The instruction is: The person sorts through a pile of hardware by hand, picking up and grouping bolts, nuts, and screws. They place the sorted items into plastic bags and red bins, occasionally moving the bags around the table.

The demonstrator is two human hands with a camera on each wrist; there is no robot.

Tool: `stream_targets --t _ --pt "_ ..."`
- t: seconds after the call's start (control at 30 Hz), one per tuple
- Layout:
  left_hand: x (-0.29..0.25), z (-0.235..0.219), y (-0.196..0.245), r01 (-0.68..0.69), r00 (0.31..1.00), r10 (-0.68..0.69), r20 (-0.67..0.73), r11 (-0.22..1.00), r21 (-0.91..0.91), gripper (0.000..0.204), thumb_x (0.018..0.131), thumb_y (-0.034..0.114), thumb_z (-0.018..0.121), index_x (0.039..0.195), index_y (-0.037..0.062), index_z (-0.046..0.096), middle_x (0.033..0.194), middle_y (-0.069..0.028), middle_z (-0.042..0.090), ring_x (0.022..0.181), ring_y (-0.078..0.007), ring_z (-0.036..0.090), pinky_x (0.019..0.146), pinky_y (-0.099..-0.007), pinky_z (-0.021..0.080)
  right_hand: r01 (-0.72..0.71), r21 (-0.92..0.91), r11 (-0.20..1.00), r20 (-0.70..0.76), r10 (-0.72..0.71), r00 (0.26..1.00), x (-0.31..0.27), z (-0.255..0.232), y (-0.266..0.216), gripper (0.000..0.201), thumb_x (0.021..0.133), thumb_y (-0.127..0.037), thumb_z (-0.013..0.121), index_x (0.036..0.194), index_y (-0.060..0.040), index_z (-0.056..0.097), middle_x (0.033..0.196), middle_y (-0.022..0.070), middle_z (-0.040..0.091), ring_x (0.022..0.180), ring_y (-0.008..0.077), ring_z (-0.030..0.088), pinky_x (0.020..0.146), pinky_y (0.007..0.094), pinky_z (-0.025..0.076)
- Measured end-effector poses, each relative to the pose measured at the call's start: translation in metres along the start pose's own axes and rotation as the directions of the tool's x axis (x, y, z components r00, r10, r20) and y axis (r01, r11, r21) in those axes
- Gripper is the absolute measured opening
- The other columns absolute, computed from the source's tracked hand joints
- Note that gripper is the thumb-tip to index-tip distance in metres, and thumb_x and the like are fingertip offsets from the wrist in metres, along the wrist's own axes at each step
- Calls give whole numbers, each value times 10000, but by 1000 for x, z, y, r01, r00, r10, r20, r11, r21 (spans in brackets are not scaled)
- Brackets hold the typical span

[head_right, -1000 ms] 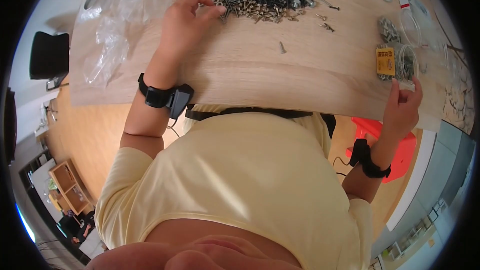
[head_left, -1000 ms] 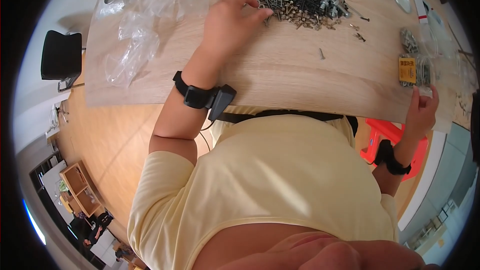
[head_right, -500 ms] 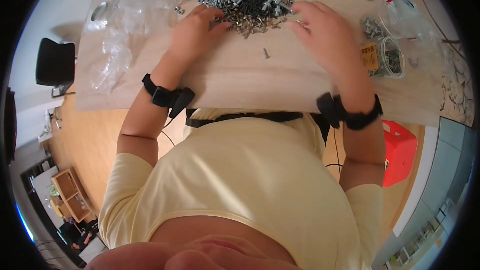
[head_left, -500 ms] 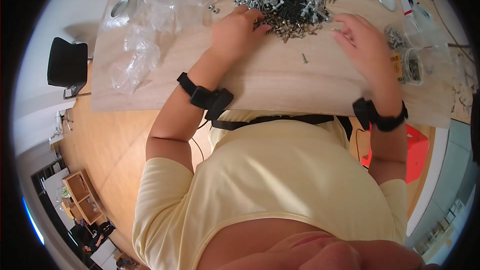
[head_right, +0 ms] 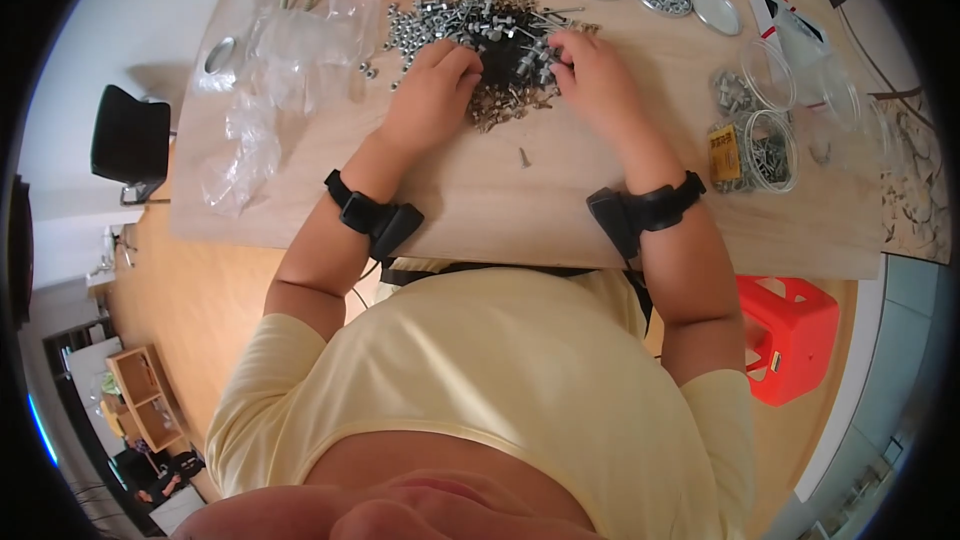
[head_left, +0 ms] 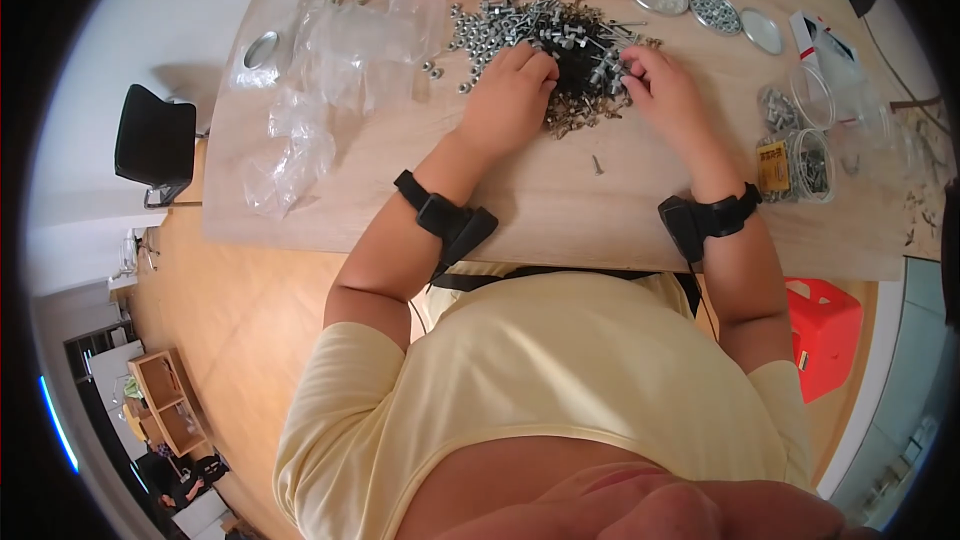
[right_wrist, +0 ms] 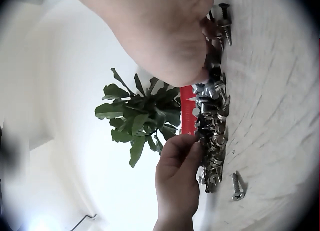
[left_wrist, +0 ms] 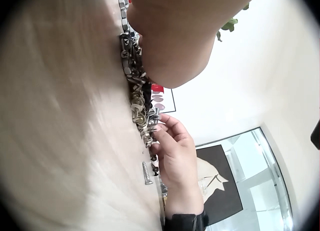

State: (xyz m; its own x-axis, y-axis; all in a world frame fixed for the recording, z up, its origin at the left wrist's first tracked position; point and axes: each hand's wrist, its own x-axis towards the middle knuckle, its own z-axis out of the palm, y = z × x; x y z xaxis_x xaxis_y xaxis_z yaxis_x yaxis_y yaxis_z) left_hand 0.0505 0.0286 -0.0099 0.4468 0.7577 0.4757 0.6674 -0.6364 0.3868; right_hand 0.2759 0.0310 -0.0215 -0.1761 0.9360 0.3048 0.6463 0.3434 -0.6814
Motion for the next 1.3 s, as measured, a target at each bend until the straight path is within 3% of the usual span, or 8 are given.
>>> stream_targets --t 0.23,0.3,0.33,0.4,0.5,0.73,1.03,1.3 --pt "4 2 -5 146 982 -139 -128 988 45 186 730 109 677 907 70 635 899 -102 538 884 -306 520 771 -387 433 -8 157 988 -92 23 995 3 9 2 384 807 -55 605 1179 -55 509 840 86 584 743 241 579 677 328 477" --pt "6 2 -5 83 989 -72 -132 993 83 239 711 125 701 939 73 650 893 -104 535 881 -303 517 767 -386 430 -3 565 825 -201 141 969 5 8 -3 461 827 -62 577 1267 -57 440 795 66 565 733 196 579 622 314 476" --pt "7 3 -5 67 990 -58 -127 995 68 239 711 125 701 939 73 650 893 -104 535 881 -303 517 767 -386 430 -7 554 832 -215 152 965 5 7 -5 461 827 -62 577 1267 -57 440 795 66 565 733 196 579 622 314 476" --pt "8 4 -2 80 989 -68 -130 993 90 253 702 121 706 944 70 652 893 -110 533 880 -302 516 765 -394 427 -92 959 268 2 317 949 2 1 -9 416 846 -72 543 1248 -73 435 764 49 547 718 158 561 557 286 457" --pt "9 3 0 56 994 -49 -95 996 73 232 700 119 704 920 66 658 893 -106 531 883 -294 515 765 -395 423 -166 982 88 128 335 933 3 -7 -10 270 856 -79 514 1123 -78 476 720 34 519 614 134 524 472 247 395" --pt "8 4 2 77 995 -66 -74 983 165 155 721 144 693 855 72 662 879 -89 528 873 -284 510 767 -390 409 -279 941 192 218 286 933 -5 -3 -29 261 957 -341 466 879 -93 486 626 -52 358 493 32 303 422 188 221" --pt "7 7 -3 66 995 -53 -81 986 156 151 754 144 670 875 75 612 899 -77 541 882 -278 510 798 -385 379 -234 856 461 135 237 962 -9 9 -29 281 962 -313 475 806 -79 490 628 -80 337 520 12 279 437 176 230" --pt "16 -17 25 0 966 17 -260 998 68 146 764 88 651 895 79 587 874 -66 593 851 -263 541 790 -382 371 -330 905 268 313 107 944 -11 1 -30 306 963 -372 435 922 -79 513 660 -28 439 513 67 402 429 208 307"
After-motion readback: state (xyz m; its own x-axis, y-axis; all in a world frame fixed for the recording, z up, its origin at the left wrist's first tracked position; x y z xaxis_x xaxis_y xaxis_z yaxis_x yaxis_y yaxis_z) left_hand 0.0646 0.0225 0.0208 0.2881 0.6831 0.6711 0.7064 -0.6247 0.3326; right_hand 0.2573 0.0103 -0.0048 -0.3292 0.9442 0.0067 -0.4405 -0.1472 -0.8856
